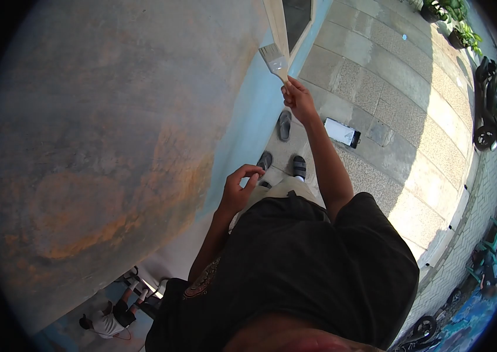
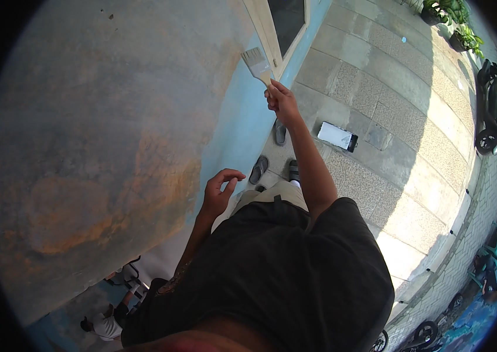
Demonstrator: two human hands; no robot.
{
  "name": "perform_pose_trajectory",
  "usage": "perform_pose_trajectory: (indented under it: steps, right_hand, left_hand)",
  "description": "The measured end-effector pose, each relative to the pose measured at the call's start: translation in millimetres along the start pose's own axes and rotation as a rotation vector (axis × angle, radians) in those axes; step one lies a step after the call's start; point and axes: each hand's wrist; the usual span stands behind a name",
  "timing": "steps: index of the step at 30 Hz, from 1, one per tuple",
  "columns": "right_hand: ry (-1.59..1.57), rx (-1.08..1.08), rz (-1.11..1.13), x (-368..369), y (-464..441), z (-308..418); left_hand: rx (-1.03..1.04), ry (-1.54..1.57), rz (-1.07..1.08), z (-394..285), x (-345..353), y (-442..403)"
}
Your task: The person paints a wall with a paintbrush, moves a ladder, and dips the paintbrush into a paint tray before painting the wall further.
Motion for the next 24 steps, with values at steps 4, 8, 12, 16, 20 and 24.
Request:
perform_pose_trajectory:
  steps: [4, 8, 12, 16, 20, 24]
  right_hand:
    - [0.174, 0.037, 0.204, 17.8, -27.3, 33.5]
    - [0.375, 0.179, 0.196, -7.3, -58.6, 5.2]
    - [0.781, 0.242, -0.043, -72.9, -67.7, -51.2]
    - [0.841, 0.179, -0.172, -104.8, -75.5, -93.2]
    - [0.976, 0.188, -0.156, -31.5, -57.2, -32.7]
    - [0.941, -0.079, -0.002, 62.8, -36.2, 64.5]
  left_hand:
    - [-0.017, -0.001, 0.001, -0.7, 6.2, -2.2]
    - [-0.032, -0.015, -0.009, -4.6, 12.8, -4.1]
    - [-0.037, -0.019, -0.036, -10.8, 16.5, -7.3]
    - [-0.045, -0.049, -0.011, -14.0, 19.5, -12.7]
    - [-0.019, -0.033, -0.059, -20.5, 27.6, -21.2]
    - [-0.025, -0.053, -0.005, -23.8, 33.1, -28.4]
Point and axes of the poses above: each hand's wrist, its own y-axis away from the middle knuckle, its own x-axis out of the palm, z = x × y, and after that the axes turned 6 degrees about -y, right-handed
